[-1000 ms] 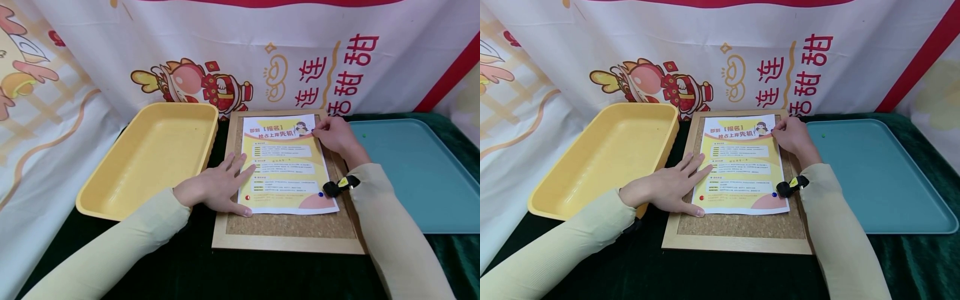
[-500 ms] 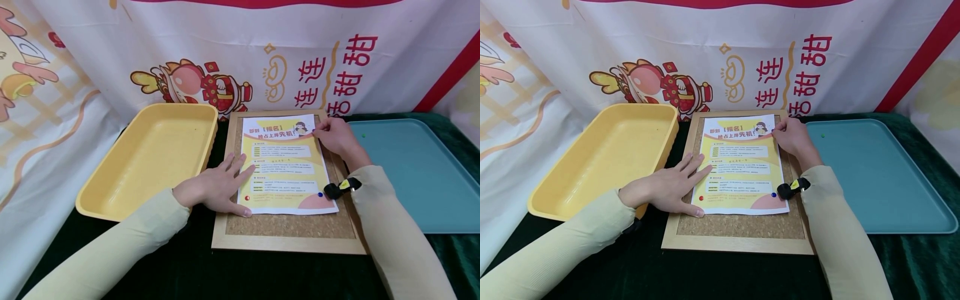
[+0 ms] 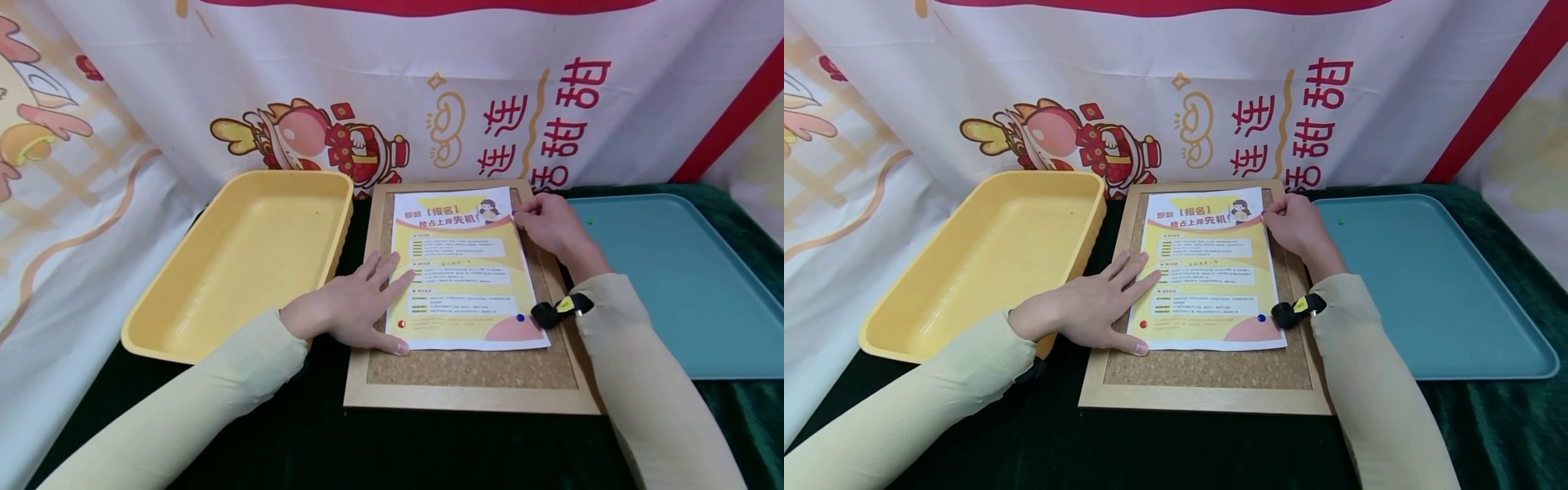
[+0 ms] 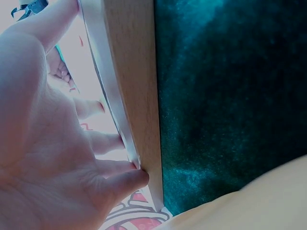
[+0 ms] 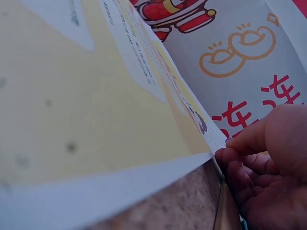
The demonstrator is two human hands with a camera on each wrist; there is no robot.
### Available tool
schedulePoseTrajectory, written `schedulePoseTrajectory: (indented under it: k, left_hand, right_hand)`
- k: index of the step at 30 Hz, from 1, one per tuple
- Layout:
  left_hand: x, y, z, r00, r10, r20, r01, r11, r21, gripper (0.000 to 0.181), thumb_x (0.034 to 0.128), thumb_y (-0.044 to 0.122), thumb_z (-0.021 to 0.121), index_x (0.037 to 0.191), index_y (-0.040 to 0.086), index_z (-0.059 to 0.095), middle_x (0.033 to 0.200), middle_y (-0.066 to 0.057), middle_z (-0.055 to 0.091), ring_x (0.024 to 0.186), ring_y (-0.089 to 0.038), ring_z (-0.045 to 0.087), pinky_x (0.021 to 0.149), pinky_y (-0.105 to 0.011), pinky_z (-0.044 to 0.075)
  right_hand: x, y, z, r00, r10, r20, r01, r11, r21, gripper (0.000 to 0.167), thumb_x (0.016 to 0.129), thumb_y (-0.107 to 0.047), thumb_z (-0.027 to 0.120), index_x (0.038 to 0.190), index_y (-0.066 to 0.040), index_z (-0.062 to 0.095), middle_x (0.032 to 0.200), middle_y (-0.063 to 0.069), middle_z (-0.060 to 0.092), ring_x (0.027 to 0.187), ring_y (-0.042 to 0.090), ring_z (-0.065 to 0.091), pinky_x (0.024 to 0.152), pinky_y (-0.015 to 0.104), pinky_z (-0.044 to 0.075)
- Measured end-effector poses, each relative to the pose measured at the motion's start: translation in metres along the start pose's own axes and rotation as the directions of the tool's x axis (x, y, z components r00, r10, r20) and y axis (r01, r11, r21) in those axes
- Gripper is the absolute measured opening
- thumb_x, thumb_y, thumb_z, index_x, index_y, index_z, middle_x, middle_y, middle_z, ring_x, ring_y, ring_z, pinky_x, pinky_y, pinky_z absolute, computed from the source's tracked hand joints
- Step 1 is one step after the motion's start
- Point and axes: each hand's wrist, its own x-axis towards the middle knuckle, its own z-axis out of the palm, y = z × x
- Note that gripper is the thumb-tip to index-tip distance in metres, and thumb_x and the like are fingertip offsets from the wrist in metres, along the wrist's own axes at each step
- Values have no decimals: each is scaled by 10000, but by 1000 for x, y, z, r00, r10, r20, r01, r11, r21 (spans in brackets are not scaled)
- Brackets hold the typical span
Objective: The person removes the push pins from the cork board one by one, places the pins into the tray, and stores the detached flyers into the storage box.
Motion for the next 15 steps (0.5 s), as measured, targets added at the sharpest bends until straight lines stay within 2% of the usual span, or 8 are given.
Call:
schedulePoseTrajectory:
  k: [15]
  left_hand:
    - [0, -1, 1, 1000, 2, -4, -2, 1000, 2, 1155, 917, 827, 564, 1730, 219, 13, 1792, -150, -133, 1657, -444, -76, 1276, -567, 319]
  right_hand:
    - [1, -1, -2, 1000, -3, 2, 3, 1000, 26, 339, 1108, -254, 538, 1328, 2, 572, 1356, 224, 555, 1122, 330, 514, 813, 357, 477]
